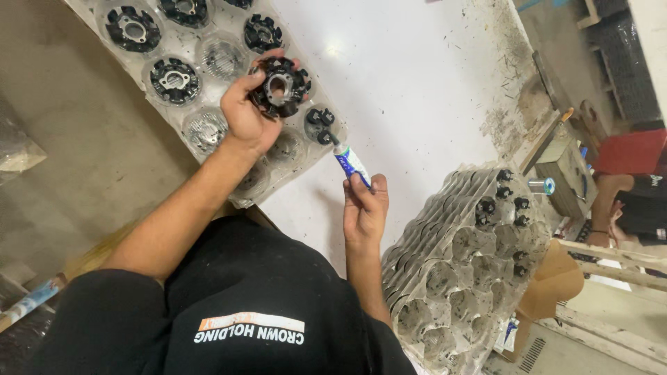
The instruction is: The person picks black plastic rotor-like components from a molded tray and applies adhesive from a tube to each part, then places the treated parts back into the tray, working through the tray one part at a time.
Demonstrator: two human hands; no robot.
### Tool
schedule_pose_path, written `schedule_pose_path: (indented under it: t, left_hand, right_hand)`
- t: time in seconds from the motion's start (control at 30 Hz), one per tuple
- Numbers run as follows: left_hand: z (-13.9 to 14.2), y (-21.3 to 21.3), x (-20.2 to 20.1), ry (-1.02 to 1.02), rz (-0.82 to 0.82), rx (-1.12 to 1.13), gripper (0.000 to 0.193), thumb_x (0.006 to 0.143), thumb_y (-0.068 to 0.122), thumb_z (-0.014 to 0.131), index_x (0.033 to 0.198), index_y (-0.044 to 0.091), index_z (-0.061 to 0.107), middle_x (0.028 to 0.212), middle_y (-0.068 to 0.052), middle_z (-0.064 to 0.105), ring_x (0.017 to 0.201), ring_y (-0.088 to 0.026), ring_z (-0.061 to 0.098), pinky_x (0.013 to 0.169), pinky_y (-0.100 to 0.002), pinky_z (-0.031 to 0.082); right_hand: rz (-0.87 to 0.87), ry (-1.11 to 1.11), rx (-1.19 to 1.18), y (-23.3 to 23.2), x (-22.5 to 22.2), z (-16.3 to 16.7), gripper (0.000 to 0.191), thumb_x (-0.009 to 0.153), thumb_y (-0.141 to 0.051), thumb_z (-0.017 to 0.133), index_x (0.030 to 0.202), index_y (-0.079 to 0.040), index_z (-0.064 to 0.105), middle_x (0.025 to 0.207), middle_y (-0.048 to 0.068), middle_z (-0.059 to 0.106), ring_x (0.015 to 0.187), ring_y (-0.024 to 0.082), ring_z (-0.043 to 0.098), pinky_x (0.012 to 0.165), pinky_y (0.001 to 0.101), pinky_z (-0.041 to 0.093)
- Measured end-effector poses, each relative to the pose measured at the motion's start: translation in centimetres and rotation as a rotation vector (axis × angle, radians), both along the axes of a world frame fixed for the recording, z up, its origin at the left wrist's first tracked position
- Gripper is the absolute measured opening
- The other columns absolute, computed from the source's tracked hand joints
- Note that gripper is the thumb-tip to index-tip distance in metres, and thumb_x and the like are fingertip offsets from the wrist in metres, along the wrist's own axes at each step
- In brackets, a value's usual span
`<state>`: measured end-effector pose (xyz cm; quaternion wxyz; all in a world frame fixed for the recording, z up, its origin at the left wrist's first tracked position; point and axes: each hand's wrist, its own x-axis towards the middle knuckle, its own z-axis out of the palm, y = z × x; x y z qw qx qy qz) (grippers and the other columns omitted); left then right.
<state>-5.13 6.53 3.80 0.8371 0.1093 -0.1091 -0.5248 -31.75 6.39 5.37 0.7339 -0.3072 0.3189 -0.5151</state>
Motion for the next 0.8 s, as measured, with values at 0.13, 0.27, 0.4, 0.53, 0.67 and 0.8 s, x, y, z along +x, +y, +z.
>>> schedule_pose_path:
  t: [0.13, 0.27, 0.4, 0.53, 0.67, 0.8]
  left_hand:
    - [2.3, 0.0, -0.2, -0.42, 0.089, -0.029, 0.041, 0.107, 0.033, 0.049, 0.136, 0.004, 0.052, 0.134, -0.023, 0.064, 0.107, -0.024, 0.066, 0.093, -0.037, 0.059]
    - [4.7, 0.1, -0.7, -0.666, 0.223, -0.109, 0.043, 0.111, 0.038, 0.046, 0.135, 0.002, 0.052, 0.127, -0.02, 0.065, 0.104, -0.017, 0.065, 0.091, -0.028, 0.057]
    - [6.3, 0.5, -1.4, -0.686, 0.232, -0.144, 0.042, 0.112, 0.039, 0.047, 0.129, 0.001, 0.055, 0.128, -0.019, 0.068, 0.109, -0.018, 0.067, 0.098, -0.031, 0.057]
    - [7.1, 1.1, -2.0, -0.699, 0.243, -0.189, 0.04, 0.112, 0.036, 0.049, 0.127, 0.0, 0.057, 0.124, -0.019, 0.067, 0.115, -0.02, 0.067, 0.106, -0.034, 0.055]
    - [7.4, 1.2, -2.2, -0.731, 0.246, -0.196, 0.038, 0.112, 0.034, 0.048, 0.126, 0.0, 0.057, 0.129, -0.019, 0.068, 0.115, -0.02, 0.067, 0.106, -0.035, 0.056]
    - [7.3, 1.4, -2.2, -0.741, 0.238, -0.198, 0.037, 0.112, 0.032, 0.049, 0.127, 0.0, 0.057, 0.126, -0.019, 0.067, 0.116, -0.02, 0.066, 0.107, -0.035, 0.054]
  right_hand:
    - [-0.102, 0.242, -0.392, 0.9, 1.8, 2.2, 0.034, 0.092, 0.014, 0.074, 0.093, -0.008, 0.048, 0.108, 0.017, 0.068, 0.095, 0.021, 0.066, 0.087, 0.0342, 0.057]
    - [-0.242, 0.528, -0.715, 2.0, 2.7, 5.2, 0.035, 0.091, 0.01, 0.075, 0.092, -0.008, 0.045, 0.108, 0.016, 0.07, 0.106, 0.019, 0.068, 0.093, 0.0316, 0.056]
    - [-0.297, 0.685, -0.983, 2.5, 3.5, 6.9, 0.037, 0.092, 0.009, 0.077, 0.089, -0.007, 0.044, 0.103, 0.017, 0.07, 0.102, 0.021, 0.069, 0.09, 0.0322, 0.056]
    - [-0.331, 0.776, -1.095, 2.8, 3.6, 7.8, 0.04, 0.09, 0.01, 0.079, 0.083, -0.007, 0.044, 0.103, 0.017, 0.07, 0.099, 0.023, 0.067, 0.087, 0.033, 0.056]
    - [-0.355, 0.851, -1.167, 2.8, 3.8, 8.3, 0.041, 0.085, 0.013, 0.08, 0.079, -0.006, 0.044, 0.101, 0.015, 0.072, 0.094, 0.022, 0.068, 0.081, 0.0325, 0.056]
    - [-0.361, 0.925, -1.246, 3.1, 4.1, 8.6, 0.043, 0.079, 0.019, 0.079, 0.074, -0.006, 0.045, 0.1, 0.014, 0.072, 0.091, 0.024, 0.068, 0.078, 0.0338, 0.057]
